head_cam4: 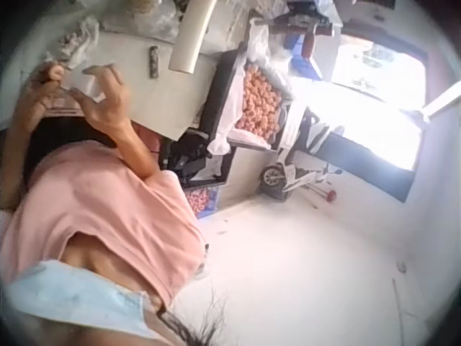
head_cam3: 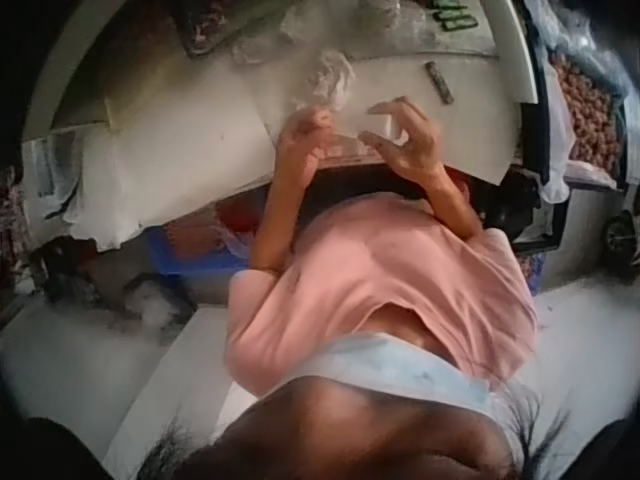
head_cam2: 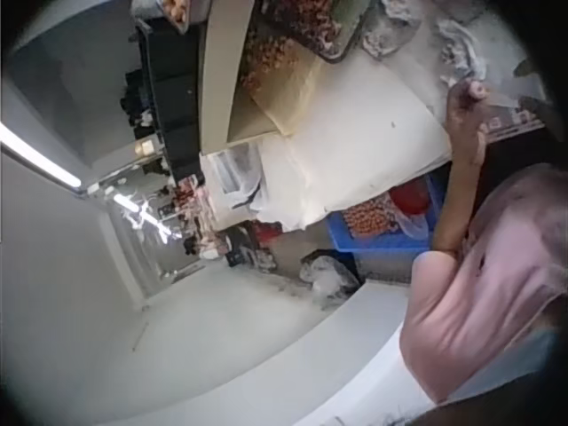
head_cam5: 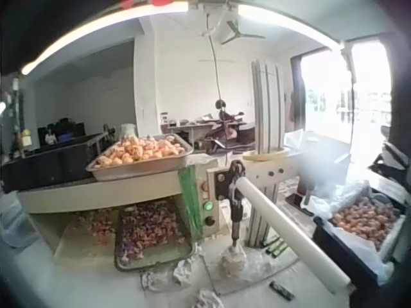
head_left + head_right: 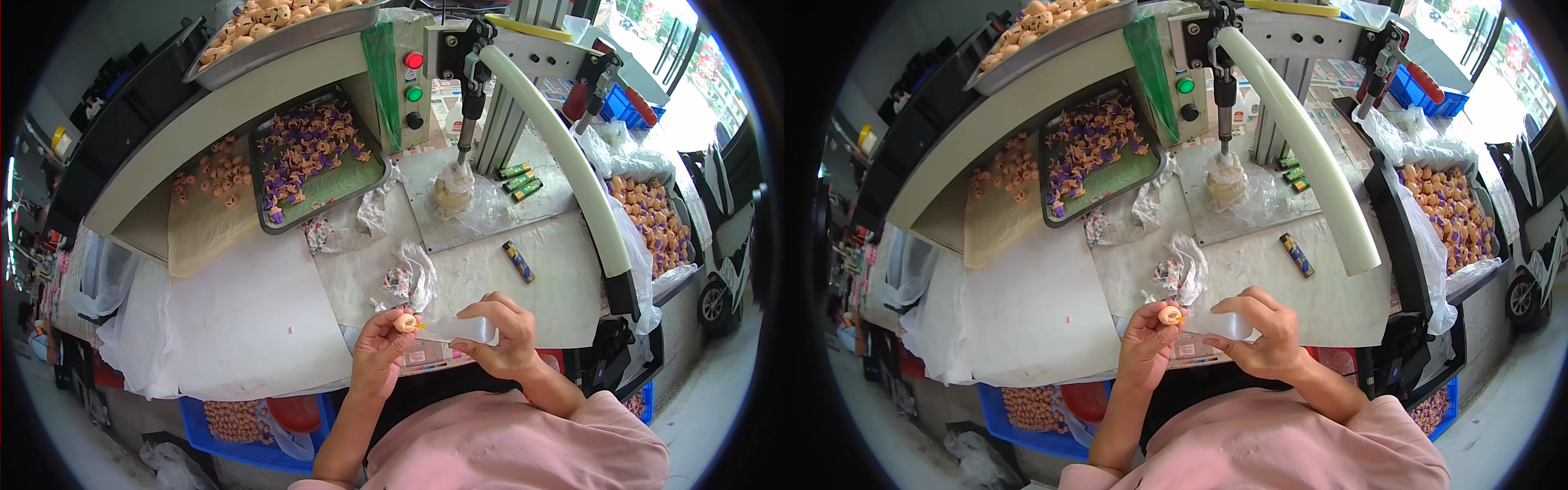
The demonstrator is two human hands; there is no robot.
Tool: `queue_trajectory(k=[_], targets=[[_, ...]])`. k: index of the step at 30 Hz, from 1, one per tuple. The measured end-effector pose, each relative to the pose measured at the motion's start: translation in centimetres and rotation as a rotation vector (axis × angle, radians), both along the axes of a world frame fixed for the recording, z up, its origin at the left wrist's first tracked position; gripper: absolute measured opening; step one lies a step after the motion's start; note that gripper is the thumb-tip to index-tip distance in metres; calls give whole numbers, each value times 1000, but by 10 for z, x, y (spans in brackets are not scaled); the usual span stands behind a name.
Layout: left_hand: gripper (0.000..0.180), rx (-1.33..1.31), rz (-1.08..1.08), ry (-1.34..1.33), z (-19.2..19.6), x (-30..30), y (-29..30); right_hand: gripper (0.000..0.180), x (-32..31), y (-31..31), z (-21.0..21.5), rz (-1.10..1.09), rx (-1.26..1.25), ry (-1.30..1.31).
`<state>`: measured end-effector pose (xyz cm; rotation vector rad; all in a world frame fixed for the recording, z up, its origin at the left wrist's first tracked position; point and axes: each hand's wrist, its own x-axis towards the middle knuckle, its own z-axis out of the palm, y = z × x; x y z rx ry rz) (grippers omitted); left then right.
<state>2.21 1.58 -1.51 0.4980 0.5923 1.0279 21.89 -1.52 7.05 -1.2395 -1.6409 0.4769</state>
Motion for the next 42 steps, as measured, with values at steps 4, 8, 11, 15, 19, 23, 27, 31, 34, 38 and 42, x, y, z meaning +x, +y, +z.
queue_trajectory(k=[4,8,11,15,19,23,27,31,34,38,42], targets=[[37,12,-4,-9,1,0,1,33,0,1,-1,4,-16,-6],[37,9,-2,-5,-2,-1,0,33,1,1,-2,-1,-14,-22],[37,-4,-4,-12,-3,-1,2,33,1,0,-2,-7,5,-9],[37,4,-7,-16,-5,-1,1,33,2,0,-2,-6,-23,-11],[38,-4,-7,-26,-4,-1,1,33,6,1,0,4,-18,-33],[38,-7,-9,-36,-3,-2,2,32,5,2,2,-21,-16,-28],[38,11,4,-55,-1,-4,1,31,6,5,0,-35,4,-3],[35,21,35,-53,5,-13,-1,29,2,12,-4,-38,27,56],[35,10,70,-60,12,-26,-1,27,2,22,-16,-60,-137,61],[37,1,154,-51,26,-48,2,32,-5,44,-41,19,-223,65],[36,16,211,-36,33,-77,1,27,-12,51,-28,26,-307,-200]])
